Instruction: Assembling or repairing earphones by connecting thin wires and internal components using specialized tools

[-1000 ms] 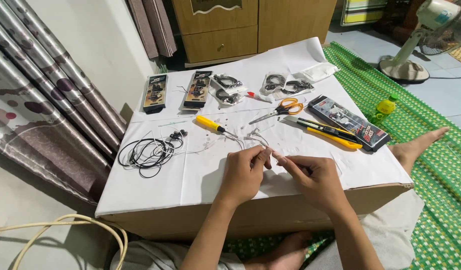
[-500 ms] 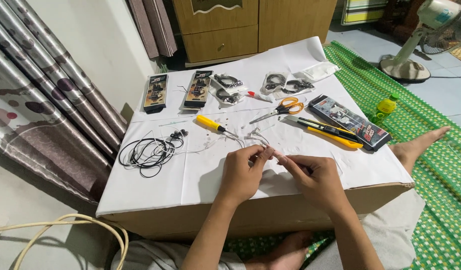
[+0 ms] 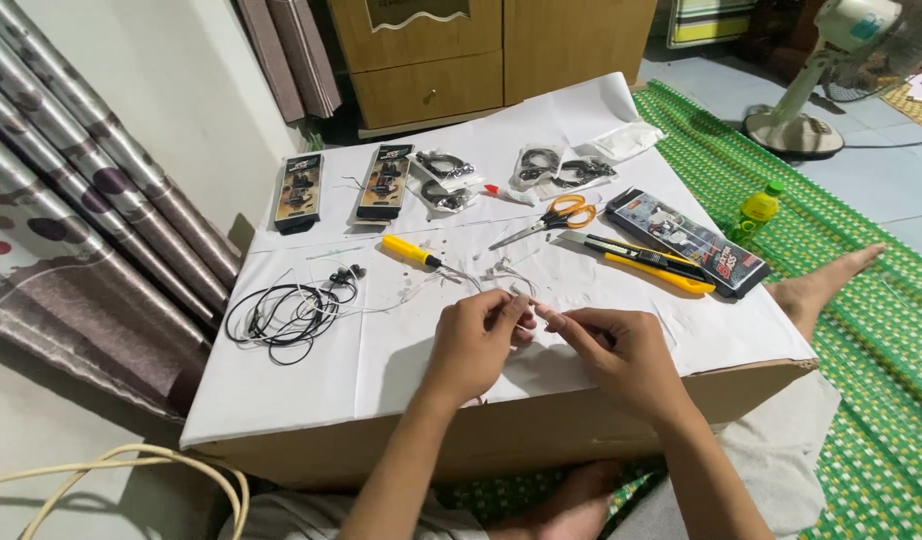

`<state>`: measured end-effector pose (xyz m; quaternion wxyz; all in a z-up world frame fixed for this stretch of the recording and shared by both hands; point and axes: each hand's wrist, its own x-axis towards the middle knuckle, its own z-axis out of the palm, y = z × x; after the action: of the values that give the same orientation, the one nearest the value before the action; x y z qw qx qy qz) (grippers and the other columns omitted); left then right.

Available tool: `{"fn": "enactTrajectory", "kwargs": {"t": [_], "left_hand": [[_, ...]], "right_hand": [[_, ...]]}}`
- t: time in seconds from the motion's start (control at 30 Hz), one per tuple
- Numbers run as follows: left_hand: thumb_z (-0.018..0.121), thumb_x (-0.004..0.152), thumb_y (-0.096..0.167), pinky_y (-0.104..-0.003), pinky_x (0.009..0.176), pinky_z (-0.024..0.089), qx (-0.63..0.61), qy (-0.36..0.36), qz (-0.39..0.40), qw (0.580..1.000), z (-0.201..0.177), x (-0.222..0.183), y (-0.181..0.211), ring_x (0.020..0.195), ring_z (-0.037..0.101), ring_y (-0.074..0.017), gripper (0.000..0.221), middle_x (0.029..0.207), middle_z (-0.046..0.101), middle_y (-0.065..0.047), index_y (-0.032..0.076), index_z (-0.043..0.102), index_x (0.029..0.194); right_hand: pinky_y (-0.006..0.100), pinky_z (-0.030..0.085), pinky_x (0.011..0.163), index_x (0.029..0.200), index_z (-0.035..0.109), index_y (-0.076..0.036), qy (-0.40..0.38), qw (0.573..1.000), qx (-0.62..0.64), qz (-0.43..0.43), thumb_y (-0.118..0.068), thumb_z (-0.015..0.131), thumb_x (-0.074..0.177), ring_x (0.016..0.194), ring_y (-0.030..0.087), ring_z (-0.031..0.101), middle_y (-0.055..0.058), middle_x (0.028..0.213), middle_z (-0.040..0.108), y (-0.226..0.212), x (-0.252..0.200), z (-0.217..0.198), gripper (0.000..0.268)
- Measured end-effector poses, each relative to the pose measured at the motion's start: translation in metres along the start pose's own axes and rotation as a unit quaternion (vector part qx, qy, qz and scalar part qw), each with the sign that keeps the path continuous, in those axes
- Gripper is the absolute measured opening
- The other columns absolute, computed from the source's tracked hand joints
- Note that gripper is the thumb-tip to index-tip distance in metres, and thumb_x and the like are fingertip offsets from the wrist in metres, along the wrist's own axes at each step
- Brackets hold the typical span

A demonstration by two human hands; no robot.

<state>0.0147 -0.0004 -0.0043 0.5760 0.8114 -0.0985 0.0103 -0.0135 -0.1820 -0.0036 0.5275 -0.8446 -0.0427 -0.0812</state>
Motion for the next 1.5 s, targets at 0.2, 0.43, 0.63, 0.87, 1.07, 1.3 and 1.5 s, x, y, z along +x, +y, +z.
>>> {"fn": "enactTrajectory", "kwargs": {"t": [0.2,0.43,0.63,0.87,1.07,1.3,1.5], "left_hand": [[0.057,0.105,0.023,-0.034,0.073,0.065,-0.06,-0.128,-0.078,0.987,-0.039,0.013,0.022,0.079,0.077,-0.0253,0.033,0.093,0.078,-0.021,-0.003,0.075,0.095],[0.056,0.106,0.021,-0.036,0.065,0.066,-0.022,-0.227,-0.05,0.972,-0.045,0.044,-0.005,0.072,0.075,-0.0264,0.032,0.087,0.075,-0.021,-0.004,0.074,0.097],[0.058,0.106,0.019,-0.031,0.067,0.066,-0.095,-0.289,-0.073,0.95,-0.048,0.046,-0.009,0.072,0.074,-0.0206,0.031,0.078,0.074,-0.018,-0.002,0.073,0.09],[0.055,0.108,0.025,-0.039,0.071,0.067,-0.117,-0.179,-0.006,0.977,-0.059,0.09,-0.015,0.075,0.077,-0.0268,0.034,0.086,0.076,-0.021,-0.003,0.072,0.096],[0.057,0.107,0.029,-0.031,0.056,0.065,-0.068,-0.06,0.089,0.992,-0.057,0.109,-0.025,0.06,0.076,-0.0216,0.03,0.078,0.076,-0.014,0.004,0.071,0.096],[0.053,0.108,0.027,-0.029,0.051,0.06,-0.148,0.009,0.073,0.986,-0.052,0.11,-0.042,0.05,0.068,-0.0201,0.031,0.072,0.069,-0.018,0.001,0.071,0.101],[0.051,0.108,0.025,-0.03,0.053,0.059,-0.121,0.055,0.109,0.985,-0.061,0.106,-0.039,0.052,0.066,-0.018,0.031,0.074,0.07,-0.018,-0.001,0.068,0.101]], "right_hand": [[0.032,0.039,0.056,0.091,0.086,-0.001,-0.023,1.0,0.01,0.005,-0.027,0.067,0.096,0.056,0.019,0.046,0.018,0.052,0.066,0.003,0.004,0.0,0.033],[0.032,0.037,0.057,0.087,0.084,0.001,-0.082,0.995,0.004,0.049,-0.025,0.059,0.102,0.054,0.019,0.043,0.011,0.05,0.055,-0.017,0.027,-0.014,0.039],[0.033,0.037,0.058,0.087,0.08,-0.001,-0.083,0.996,-0.044,0.001,-0.024,0.061,0.101,0.055,0.019,0.044,0.011,0.053,0.054,-0.036,0.072,-0.024,0.033],[0.031,0.041,0.059,0.086,0.076,-0.006,-0.105,0.987,-0.047,-0.113,-0.031,0.055,0.106,0.051,0.017,0.044,0.004,0.049,0.052,-0.026,0.134,0.007,0.038],[0.037,0.045,0.057,0.086,0.071,-0.014,-0.084,0.972,-0.102,-0.195,-0.036,0.05,0.107,0.049,0.024,0.052,0.005,0.05,0.057,-0.002,0.179,0.039,0.037],[0.036,0.051,0.052,0.089,0.067,-0.015,-0.124,0.962,-0.076,-0.232,-0.032,0.048,0.104,0.043,0.025,0.055,0.006,0.047,0.059,0.002,0.167,0.051,0.029],[0.034,0.045,0.049,0.087,0.069,-0.009,-0.132,0.966,-0.038,-0.218,-0.026,0.048,0.104,0.04,0.02,0.046,0.006,0.043,0.054,0.006,0.162,0.047,0.032]]}}
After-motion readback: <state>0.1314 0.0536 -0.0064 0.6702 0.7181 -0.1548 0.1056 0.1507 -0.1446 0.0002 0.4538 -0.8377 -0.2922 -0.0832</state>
